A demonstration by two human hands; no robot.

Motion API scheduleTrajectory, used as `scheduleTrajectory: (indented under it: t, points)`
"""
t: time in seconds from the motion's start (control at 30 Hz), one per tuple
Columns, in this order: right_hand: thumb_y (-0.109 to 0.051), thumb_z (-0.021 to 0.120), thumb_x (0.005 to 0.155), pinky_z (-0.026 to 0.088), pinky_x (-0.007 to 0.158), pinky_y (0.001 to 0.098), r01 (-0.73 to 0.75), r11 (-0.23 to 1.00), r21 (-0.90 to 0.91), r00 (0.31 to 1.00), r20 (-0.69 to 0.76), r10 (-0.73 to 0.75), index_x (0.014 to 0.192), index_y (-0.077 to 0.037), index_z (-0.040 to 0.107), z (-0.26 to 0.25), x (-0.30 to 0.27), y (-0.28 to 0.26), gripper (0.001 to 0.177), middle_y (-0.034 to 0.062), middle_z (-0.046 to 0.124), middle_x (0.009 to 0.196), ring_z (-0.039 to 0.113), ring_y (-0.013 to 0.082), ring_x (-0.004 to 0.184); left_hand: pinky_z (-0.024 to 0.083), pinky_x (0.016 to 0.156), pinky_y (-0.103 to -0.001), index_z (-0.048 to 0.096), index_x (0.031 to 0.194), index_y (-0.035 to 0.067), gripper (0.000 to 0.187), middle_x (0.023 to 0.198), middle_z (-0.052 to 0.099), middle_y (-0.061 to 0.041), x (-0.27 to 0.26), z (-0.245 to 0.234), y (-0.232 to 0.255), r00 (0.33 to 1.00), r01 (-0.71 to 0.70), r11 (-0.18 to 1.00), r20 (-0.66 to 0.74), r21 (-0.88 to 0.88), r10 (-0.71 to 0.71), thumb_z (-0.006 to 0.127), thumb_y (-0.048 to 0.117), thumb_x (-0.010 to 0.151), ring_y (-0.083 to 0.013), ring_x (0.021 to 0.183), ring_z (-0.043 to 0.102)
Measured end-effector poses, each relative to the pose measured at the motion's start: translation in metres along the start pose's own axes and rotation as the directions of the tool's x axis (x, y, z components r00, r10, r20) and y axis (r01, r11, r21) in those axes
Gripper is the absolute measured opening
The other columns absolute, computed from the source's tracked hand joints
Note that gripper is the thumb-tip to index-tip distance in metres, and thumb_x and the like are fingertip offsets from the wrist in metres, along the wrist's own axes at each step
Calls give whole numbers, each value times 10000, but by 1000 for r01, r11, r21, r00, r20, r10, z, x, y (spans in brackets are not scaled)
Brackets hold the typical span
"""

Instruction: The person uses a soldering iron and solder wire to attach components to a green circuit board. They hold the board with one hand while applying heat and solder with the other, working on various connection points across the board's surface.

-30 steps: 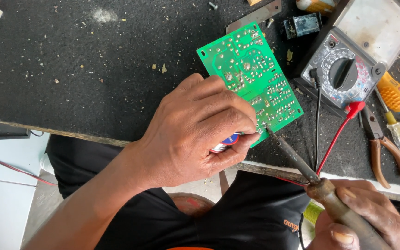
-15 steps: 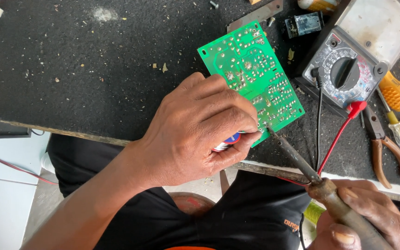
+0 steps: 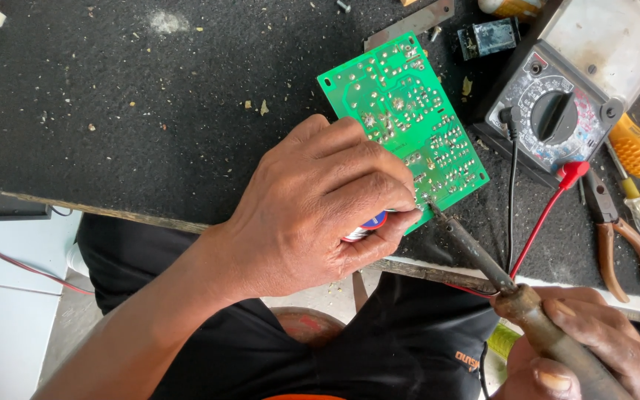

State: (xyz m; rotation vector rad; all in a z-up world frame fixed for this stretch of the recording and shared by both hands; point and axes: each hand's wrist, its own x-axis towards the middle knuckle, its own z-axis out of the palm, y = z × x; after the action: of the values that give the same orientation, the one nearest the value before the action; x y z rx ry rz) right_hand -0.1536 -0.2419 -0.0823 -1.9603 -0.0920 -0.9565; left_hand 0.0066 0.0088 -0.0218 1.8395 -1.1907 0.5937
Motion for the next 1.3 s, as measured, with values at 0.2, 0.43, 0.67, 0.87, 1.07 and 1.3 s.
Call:
scheduleTrajectory:
  t: [0.2, 0.43, 0.67, 0.87, 1.07, 1.3]
  points:
    - [-412, 512, 1114, 543, 693, 359, 128, 990, 66, 990, -74, -123, 1170, -28, 521, -6, -2, 18, 388, 176, 531, 910, 672, 329, 722, 380, 722, -377, 599, 922, 61, 157, 963, 675, -45, -1, -3, 1, 996, 75, 996, -48, -45, -77, 733, 39, 1001, -253, 802, 544]
    - [-395, 449, 1150, 565, 526, 360, 312, 950, 9, 942, -134, -308, 1119, -259, 535, 12, -1, 14, 163, 83, 418, 1348, 561, 339, 913, 445, 821, -391, 582, 946, 0, 95, 953, 703, -127, 4, -7, 3, 988, 78, 986, -122, -144, -96, 642, -7, 1019, -245, 843, 695]
    - [-197, 562, 1065, 660, 991, 482, 95, 995, -43, 994, 57, -92, 1455, -38, 398, 55, 11, -28, 452, 373, 593, 1312, 759, 452, 1078, 477, 799, -244, 568, 1079, 17, 55, 1269, 690, -177, 3, -6, 4, 750, 498, 793, -286, -350, -597, 568, 71, 1085, -162, 902, 554]
    - [-250, 817, 888, 611, 1027, 446, 165, 960, -225, 986, 34, -161, 1335, 15, 464, 81, 14, -28, 628, 311, 695, 1191, 766, 388, 1069, 620, 848, -257, 581, 1119, 31, 139, 1286, 691, -169, 3, -7, -4, 719, 546, 739, -233, -395, -655, 548, 161, 1080, -189, 1115, 707]
    - [-218, 869, 851, 579, 1078, 474, 146, 960, -239, 989, 18, -146, 1287, 31, 508, 91, 17, -34, 618, 310, 695, 1213, 749, 408, 1130, 583, 807, -248, 540, 1046, 67, 133, 1341, 688, -194, 4, -15, -12, 737, 605, 711, -87, -358, -671, 523, 197, 1066, -117, 945, 638]
    - [-53, 844, 877, 607, 1040, 390, 92, 987, -133, 996, -9, -94, 1305, 12, 499, 87, 26, -37, 554, 306, 708, 1195, 780, 365, 1091, 549, 741, -225, 504, 969, 75, 112, 1319, 712, -190, -8, -24, 9, 688, 652, 652, -61, -386, -724, 545, 148, 1042, -86, 785, 571]
